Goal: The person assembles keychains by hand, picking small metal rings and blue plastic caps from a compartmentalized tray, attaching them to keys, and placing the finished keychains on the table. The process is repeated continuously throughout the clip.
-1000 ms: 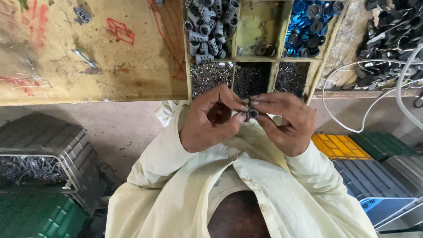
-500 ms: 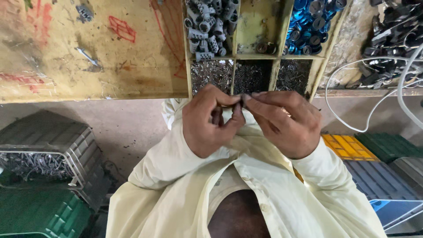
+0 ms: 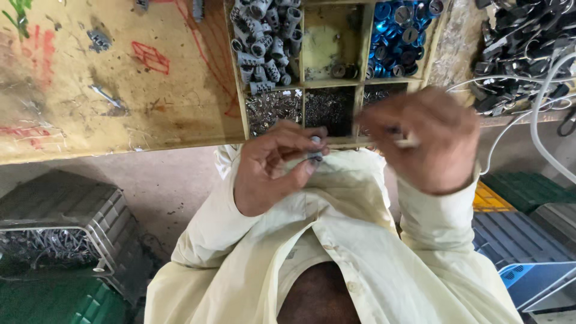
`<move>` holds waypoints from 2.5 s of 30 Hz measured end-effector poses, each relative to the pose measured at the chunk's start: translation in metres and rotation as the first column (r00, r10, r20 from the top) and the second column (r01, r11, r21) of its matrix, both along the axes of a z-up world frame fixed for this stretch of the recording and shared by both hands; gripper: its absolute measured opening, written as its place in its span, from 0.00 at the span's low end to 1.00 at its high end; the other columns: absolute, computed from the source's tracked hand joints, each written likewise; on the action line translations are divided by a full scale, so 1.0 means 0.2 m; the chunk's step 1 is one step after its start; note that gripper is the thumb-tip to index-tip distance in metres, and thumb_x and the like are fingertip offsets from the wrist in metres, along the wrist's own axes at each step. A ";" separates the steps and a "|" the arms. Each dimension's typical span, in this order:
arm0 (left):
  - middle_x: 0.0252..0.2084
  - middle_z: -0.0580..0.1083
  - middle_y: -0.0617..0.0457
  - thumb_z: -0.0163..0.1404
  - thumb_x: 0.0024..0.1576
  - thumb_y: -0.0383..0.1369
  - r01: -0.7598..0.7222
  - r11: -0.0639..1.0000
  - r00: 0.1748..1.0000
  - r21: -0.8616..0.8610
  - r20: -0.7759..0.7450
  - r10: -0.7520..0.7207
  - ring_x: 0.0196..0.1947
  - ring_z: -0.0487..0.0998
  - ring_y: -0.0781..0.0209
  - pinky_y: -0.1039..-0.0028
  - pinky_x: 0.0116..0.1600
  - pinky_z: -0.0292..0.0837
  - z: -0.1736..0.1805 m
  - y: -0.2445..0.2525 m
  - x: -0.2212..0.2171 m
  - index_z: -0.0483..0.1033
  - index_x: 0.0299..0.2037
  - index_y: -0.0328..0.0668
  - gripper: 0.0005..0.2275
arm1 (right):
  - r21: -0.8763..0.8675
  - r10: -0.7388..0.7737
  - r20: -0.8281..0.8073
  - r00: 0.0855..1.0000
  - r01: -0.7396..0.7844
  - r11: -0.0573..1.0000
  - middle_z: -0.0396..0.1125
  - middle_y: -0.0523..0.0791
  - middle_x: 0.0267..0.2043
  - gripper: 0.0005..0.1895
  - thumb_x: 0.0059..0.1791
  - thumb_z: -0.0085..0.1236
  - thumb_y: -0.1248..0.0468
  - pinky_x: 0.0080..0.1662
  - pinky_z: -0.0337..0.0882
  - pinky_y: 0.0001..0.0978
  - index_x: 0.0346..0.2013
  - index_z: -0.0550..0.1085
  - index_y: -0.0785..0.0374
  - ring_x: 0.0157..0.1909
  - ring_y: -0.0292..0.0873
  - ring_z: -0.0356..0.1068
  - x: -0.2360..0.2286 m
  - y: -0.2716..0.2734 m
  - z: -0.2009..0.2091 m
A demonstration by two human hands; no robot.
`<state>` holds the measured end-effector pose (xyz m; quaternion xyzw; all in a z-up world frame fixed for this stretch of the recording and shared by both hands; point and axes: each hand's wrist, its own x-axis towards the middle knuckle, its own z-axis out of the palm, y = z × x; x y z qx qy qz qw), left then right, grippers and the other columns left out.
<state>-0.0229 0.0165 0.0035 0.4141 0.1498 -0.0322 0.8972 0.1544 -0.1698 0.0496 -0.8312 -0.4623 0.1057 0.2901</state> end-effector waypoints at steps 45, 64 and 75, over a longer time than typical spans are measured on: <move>0.50 0.72 0.49 0.64 0.55 0.21 -0.075 0.533 0.992 0.843 0.119 -0.049 0.52 0.82 0.57 0.75 0.54 0.81 0.15 -0.02 0.10 0.79 0.53 0.42 0.17 | 0.012 -0.192 -0.836 0.514 0.367 0.930 0.74 0.47 0.43 0.08 0.50 0.65 0.74 0.48 0.75 0.27 0.42 0.77 0.66 0.44 0.36 0.74 -0.24 -0.13 -0.12; 0.46 0.77 0.54 0.65 0.54 0.23 0.089 0.880 0.978 0.466 0.125 -0.165 0.45 0.78 0.62 0.73 0.52 0.77 0.05 -0.11 0.12 0.81 0.51 0.40 0.15 | -0.117 -0.362 0.479 0.800 0.467 0.877 0.68 0.49 0.49 0.14 0.57 0.72 0.65 0.44 0.76 0.36 0.52 0.76 0.64 0.47 0.46 0.73 0.22 -0.29 -0.14; 0.54 0.77 0.46 0.58 0.61 0.22 0.213 0.932 0.975 0.295 0.002 -0.223 0.52 0.82 0.59 0.72 0.56 0.82 0.06 -0.05 0.14 0.79 0.54 0.36 0.12 | 0.612 -0.159 -0.585 0.796 0.561 0.557 0.74 0.46 0.41 0.08 0.54 0.61 0.64 0.49 0.78 0.41 0.46 0.73 0.62 0.43 0.42 0.76 0.06 -0.38 -0.19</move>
